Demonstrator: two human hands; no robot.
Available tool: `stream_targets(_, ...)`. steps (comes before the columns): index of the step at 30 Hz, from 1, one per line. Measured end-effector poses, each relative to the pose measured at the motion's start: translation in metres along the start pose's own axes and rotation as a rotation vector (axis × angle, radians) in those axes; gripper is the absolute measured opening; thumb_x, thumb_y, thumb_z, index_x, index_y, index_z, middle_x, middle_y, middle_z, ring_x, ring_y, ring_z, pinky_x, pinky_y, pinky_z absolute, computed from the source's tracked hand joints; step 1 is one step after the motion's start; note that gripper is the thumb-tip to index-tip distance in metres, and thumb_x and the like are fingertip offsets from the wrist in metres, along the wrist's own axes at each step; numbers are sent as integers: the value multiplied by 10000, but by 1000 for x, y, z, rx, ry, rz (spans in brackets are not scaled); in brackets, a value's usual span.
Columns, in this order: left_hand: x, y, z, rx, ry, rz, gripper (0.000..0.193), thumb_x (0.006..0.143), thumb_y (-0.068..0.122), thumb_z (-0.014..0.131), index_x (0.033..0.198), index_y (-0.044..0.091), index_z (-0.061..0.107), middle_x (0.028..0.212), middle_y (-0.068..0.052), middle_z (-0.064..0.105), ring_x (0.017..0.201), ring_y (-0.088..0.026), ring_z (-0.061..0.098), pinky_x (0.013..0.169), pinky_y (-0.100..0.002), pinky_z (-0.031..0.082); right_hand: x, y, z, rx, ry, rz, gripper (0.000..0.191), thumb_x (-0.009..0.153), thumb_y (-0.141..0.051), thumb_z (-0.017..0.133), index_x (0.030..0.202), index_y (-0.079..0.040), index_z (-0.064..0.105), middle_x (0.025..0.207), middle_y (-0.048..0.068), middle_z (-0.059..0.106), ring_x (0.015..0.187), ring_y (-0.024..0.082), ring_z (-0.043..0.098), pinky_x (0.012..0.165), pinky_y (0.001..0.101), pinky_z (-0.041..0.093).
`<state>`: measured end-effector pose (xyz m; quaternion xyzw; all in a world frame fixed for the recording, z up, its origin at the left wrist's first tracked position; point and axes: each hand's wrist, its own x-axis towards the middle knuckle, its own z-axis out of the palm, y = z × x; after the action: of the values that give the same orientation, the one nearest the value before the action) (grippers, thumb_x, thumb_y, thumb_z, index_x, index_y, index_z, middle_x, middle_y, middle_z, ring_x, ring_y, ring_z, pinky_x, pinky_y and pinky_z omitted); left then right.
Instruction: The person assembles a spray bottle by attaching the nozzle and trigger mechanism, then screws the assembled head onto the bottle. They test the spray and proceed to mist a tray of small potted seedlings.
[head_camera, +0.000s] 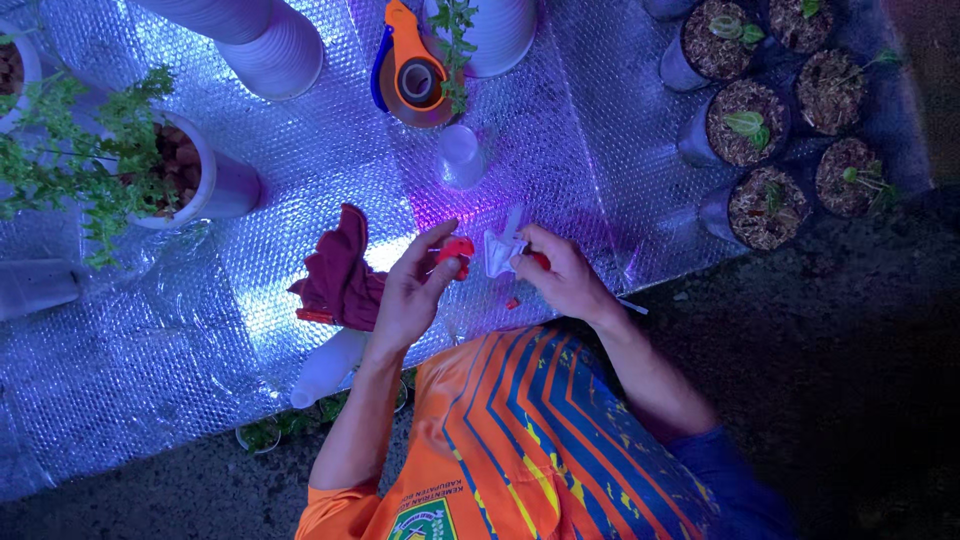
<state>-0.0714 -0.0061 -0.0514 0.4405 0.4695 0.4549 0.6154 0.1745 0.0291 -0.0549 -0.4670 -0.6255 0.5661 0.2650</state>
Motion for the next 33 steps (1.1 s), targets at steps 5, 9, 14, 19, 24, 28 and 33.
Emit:
stream_targets(5, 5, 11, 2, -33, 66, 46, 373, 997, 62, 678, 1353, 0, 587, 1224, -100, 684, 1106, -150, 679, 955, -296, 587, 0, 2, 2, 53, -7, 18, 99, 976, -84, 629, 1062, -35, 626, 809, 1, 624, 757, 55, 588, 673, 258, 498)
stream_targets(9, 9, 11, 1, -21, 81, 66, 374, 967, 53, 699, 1326, 2, 603, 1215, -86, 699, 1121, -151, 680, 970, -298, 570, 0, 9, 3, 127, -26, 60, 81, 992, -101, 607, 1053, -48, 611, 825, -1, 660, 781, 63, 646, 704, 250, 543)
stream_targets(14, 16, 9, -1, 86, 46, 173, 317, 961, 21, 719, 1269, -1, 648, 1233, -95, 693, 1165, -167, 646, 1041, -326, 520, 0, 15, 0, 397, -112, 207, 160, 963, -104, 548, 1079, -48, 642, 869, 12, 661, 752, 93, 626, 661, 271, 523)
stream_targets(19, 17, 4, -1, 95, -17, 327, 205, 990, -13, 700, 1185, 41, 669, 1334, -76, 509, 1233, -189, 590, 1079, -335, 513, -1, 21, -2, 597, -209, 173, 223, 953, -118, 484, 1014, -6, 667, 831, 59, 688, 715, 119, 639, 648, 280, 523)
stream_targets(24, 11, -1, 4, 0, 11, 246, 186, 987, -17, 666, 1160, 51, 661, 1272, -66, 474, 1217, -177, 586, 1041, -337, 569, -4, 25, 5, 547, -179, 179, 188, 992, -138, 492, 959, -31, 643, 786, 53, 687, 659, 99, 618, 592, 262, 494)
stream_targets(28, 11, -10, 10, 7, 29, 267, 194, 1016, -31, 594, 1190, 25, 660, 1349, -86, 480, 1236, -183, 602, 1053, -315, 538, -4, 26, 9, 487, -160, 204, 160, 1012, -142, 517, 937, -45, 619, 771, 39, 675, 641, 85, 609, 561, 252, 462)
stream_targets(33, 13, -17, 11, 205, 82, 293, 259, 1014, -81, 557, 1214, 1, 699, 1383, -130, 557, 1283, -211, 581, 1054, -320, 515, -3, 25, 10, 466, -166, 268, 145, 993, -150, 511, 984, -66, 629, 773, 27, 683, 634, 70, 604, 549, 240, 451)
